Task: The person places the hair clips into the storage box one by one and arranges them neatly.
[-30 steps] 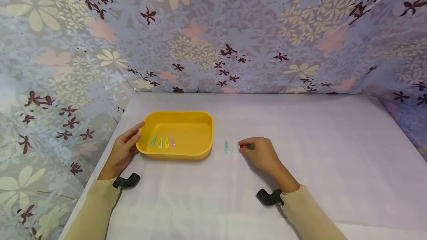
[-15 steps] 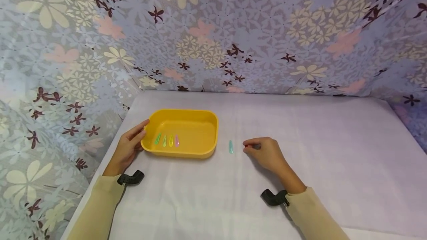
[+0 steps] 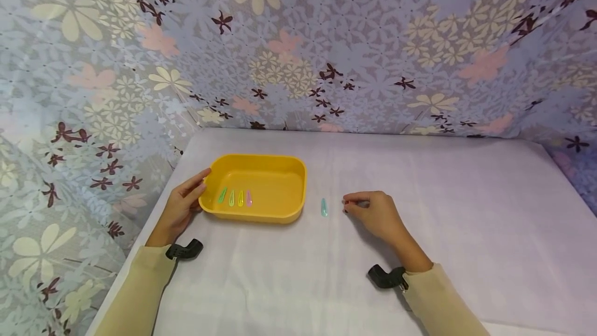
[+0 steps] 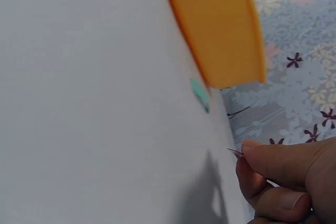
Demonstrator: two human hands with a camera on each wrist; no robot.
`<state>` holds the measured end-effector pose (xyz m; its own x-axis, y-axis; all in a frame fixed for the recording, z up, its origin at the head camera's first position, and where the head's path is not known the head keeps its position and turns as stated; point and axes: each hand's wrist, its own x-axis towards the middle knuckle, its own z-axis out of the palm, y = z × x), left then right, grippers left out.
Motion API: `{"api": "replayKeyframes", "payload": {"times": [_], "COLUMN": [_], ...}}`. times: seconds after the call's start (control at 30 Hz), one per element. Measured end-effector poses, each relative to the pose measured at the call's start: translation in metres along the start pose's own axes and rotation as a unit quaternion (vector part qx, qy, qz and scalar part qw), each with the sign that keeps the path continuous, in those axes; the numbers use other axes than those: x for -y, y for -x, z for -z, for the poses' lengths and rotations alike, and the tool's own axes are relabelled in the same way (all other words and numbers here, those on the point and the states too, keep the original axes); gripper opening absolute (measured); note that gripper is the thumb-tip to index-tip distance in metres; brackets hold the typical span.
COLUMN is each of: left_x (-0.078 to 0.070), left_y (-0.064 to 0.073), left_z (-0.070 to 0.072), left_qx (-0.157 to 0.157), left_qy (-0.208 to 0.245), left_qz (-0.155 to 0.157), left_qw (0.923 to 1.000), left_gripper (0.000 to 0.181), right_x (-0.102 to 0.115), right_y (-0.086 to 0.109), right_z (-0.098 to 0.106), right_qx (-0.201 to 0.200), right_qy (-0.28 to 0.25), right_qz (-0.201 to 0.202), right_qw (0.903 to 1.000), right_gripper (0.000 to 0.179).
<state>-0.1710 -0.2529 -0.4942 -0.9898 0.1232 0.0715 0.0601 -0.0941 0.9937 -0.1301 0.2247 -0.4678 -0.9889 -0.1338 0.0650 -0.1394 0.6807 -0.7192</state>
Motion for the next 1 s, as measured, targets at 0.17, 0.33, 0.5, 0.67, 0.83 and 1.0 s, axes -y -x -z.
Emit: {"api": "replayKeyframes", "payload": {"times": [0.17, 0.33, 0.5, 0.67, 0.83, 1.0], "left_x": [0.000, 0.000, 0.001, 0.000, -0.001, -0.001], "left_y": [0.000, 0.001, 0.002, 0.000, -0.001, -0.001], "left_z": [0.001, 0.001, -0.001, -0.001, -0.001, 0.000], "left_qx": [-0.002, -0.009, -0.009, -0.007, -0.010, -0.013], "left_qy": [-0.006, -0.002, -0.002, -0.008, -0.009, -0.005], "left_qz": [-0.001, 0.004, 0.012, 0.009, 0.008, 0.010], "left_qw": [1.0000, 0.9999, 0.9999, 0.9999, 0.9999, 0.9999], "left_gripper": [0.051, 0.052, 0.052, 0.052, 0.053, 0.052], "right_x": [0.013, 0.040, 0.068, 0.098, 0.124, 0.138], "right_y": [-0.007, -0.018, -0.026, -0.040, -0.055, -0.068], "right_z": [0.005, 0.002, -0.005, -0.016, -0.034, -0.058], "right_qx": [-0.020, -0.037, -0.033, -0.010, 0.017, 0.065], "right_qy": [-0.013, -0.052, -0.112, -0.109, -0.077, -0.067], "right_qz": [-0.008, 0.011, 0.025, 0.056, 0.089, 0.086], "right_qw": [0.9997, 0.9979, 0.9929, 0.9924, 0.9929, 0.9919], "right_gripper": [0.025, 0.026, 0.027, 0.026, 0.025, 0.022]}}
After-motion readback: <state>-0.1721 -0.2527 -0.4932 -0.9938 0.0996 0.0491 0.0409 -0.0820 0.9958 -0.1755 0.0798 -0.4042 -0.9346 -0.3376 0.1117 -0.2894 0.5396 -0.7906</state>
